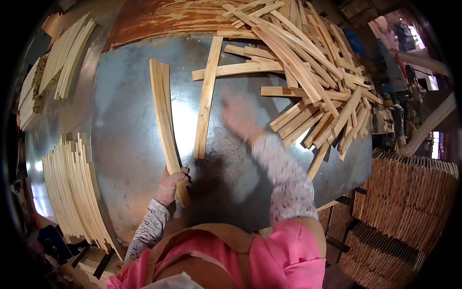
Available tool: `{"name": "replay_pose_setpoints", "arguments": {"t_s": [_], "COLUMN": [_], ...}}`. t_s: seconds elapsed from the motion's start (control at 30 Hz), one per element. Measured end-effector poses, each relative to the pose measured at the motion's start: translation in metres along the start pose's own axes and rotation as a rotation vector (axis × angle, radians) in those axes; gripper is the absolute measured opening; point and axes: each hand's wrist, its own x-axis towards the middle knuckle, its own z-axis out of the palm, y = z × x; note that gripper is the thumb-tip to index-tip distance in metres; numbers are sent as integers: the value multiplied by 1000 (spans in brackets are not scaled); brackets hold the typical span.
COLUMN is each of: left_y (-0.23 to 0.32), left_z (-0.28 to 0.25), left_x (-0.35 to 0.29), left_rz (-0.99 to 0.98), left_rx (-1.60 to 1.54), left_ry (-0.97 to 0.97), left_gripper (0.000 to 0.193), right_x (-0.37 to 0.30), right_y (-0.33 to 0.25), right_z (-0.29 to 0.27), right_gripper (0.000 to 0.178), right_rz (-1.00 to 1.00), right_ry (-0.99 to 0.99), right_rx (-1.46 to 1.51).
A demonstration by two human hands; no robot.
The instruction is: The person sorts wooden strips on a metal table, picking them up from a disorganized pile and arranging them into a neat stack. The person handles the strips by hand, aligning them and moving them to a designated area on the table.
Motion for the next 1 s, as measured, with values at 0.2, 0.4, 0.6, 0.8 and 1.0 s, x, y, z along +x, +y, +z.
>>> {"name": "replay_pose_setpoints", "arguments": {"t_s": [0.2, 0.4, 0.6, 0.8, 1.0], "left_y": [5, 74, 63, 19, 0], "left_z": [-7, 20, 37, -30, -66], "left_x": [-15, -16, 31, -11, -83], "left_rz": [77, 265, 315, 122, 224], "left_rx": [29, 829, 599, -49, 276], "left_ry": [54, 388, 15, -313, -127], "left_gripper": [49, 102, 94, 77, 87], "right_x": [102, 33, -46, -102, -106], "right_y": [123, -6, -113, -128, -145], "right_z": [-25, 11, 90, 76, 62], "right_gripper": [61, 54, 43, 40, 41], "right_rz": [29, 154, 680, 655, 864], "right_ry": [-69, -307, -314, -599, -166], "right_rx": [-636, -95, 1311, 2382, 1711]}}
